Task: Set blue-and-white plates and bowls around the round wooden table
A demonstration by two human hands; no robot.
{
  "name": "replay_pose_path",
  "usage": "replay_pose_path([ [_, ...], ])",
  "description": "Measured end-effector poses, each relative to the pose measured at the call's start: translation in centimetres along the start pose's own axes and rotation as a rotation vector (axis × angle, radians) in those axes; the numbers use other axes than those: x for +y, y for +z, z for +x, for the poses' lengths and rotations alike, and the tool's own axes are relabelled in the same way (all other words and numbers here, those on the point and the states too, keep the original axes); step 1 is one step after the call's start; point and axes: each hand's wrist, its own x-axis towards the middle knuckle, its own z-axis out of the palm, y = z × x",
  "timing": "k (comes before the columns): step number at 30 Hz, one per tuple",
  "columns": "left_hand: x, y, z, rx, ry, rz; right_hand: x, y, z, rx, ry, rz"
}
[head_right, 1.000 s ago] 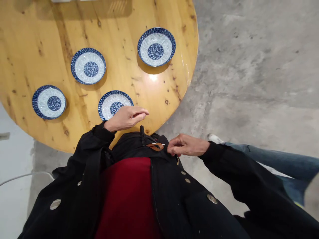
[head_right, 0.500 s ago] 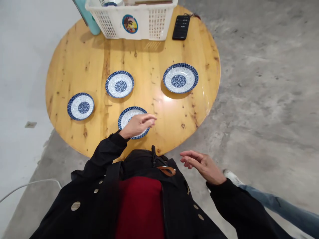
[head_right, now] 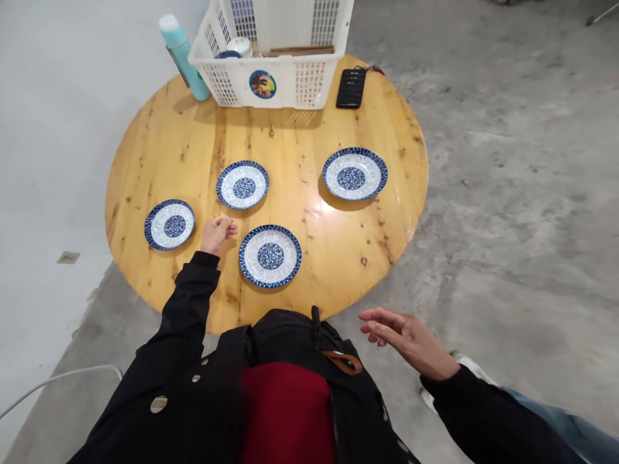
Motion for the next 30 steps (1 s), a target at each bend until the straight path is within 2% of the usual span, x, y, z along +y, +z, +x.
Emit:
replay_pose_path([
  [8,-0.2,0.1,3.3,0.020,-0.072,-0.020,1.3,2.2,-2.2,0.077,0.045,0.025],
  [18,0.9,0.9,7.4,0.041,-0.182,-0.084,-0.2,3.1,-1.6,0.065,0.034,-0.015],
  [23,0.1,1.9,8.0,0.009,-0.257,-0.177,0.3,3.5,-1.4,0.056,0.046,-0.039],
  [27,-0.1,3.1,8.2,0.016,-0.241,-0.255,0.7,4.4,-1.3,0.044,0.057,-0.059],
  [30,0.0,3.3,7.9,0.018,-0.207,-0.280,0.7,5.2,-1.2,0.036,0.055,-0.059],
])
